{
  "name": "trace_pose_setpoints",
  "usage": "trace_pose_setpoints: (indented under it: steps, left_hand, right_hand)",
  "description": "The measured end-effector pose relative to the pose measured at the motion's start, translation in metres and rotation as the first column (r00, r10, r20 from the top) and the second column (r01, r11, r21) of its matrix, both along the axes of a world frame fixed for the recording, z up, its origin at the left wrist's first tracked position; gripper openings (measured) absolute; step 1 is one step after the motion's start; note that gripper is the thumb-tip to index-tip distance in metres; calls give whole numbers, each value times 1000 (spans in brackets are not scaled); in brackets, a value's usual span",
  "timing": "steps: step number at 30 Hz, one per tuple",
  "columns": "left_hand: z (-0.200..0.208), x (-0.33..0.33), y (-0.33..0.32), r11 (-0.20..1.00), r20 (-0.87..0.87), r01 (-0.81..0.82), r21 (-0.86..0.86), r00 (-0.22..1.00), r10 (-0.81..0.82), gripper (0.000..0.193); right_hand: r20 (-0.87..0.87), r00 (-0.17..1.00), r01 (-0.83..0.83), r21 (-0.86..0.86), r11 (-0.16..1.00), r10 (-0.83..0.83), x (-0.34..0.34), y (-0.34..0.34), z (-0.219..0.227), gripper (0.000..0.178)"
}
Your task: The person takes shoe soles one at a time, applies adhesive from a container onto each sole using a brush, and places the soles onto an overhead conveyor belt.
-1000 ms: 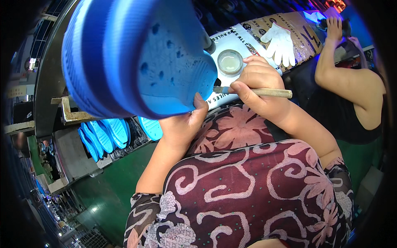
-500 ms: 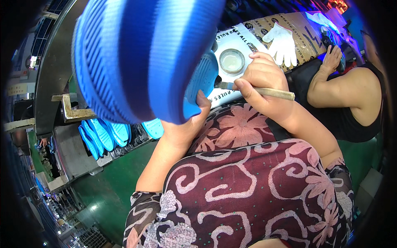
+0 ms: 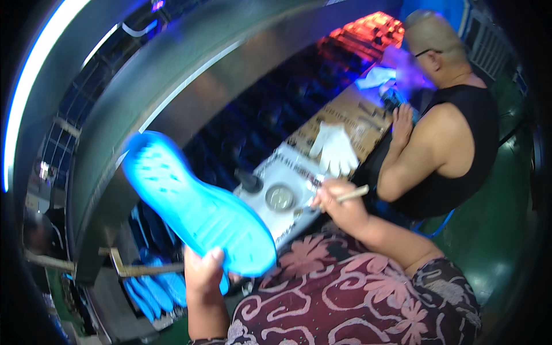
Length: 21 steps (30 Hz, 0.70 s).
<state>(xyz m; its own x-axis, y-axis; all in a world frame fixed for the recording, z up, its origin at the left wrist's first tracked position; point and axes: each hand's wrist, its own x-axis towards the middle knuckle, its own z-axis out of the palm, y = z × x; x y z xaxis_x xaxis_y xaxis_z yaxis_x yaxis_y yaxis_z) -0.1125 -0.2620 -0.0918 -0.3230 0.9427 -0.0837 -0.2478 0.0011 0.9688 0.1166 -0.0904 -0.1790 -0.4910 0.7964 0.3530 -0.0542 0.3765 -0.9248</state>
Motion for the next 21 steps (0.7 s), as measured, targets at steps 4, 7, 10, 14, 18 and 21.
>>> trace_pose_setpoints:
  steps: [4,7,10,14,18,21]
  left_hand:
    - [52,51,69,941,122,335,-40,937,-329,65]
    - [101,85,219,827,181,558,71,808,-560,44]
    - [150,93,348,929,441,290,230,820,-365,35]
    - [179,132,404,975,586,-94,199,809,-41,37]
    - [131,162,351,945,600,131,301,744,-294,49]
    - [4,98,260,914,-156,331,233,941,-301,44]
  right_hand:
    - [71,994,80,16,997,-81,40,4,-2,28]
    - [76,991,118,-139,983,-108,64,13,5,33]
    - [43,998,60,-185,981,-53,67,19,5,33]
    - [63,994,103,-199,975,-92,77,32,-5,29]
    - [-46,986,130,-402,906,-162,91,40,-21,31]
    - [-85,982,125,-392,911,-171,89,45,-37,31]
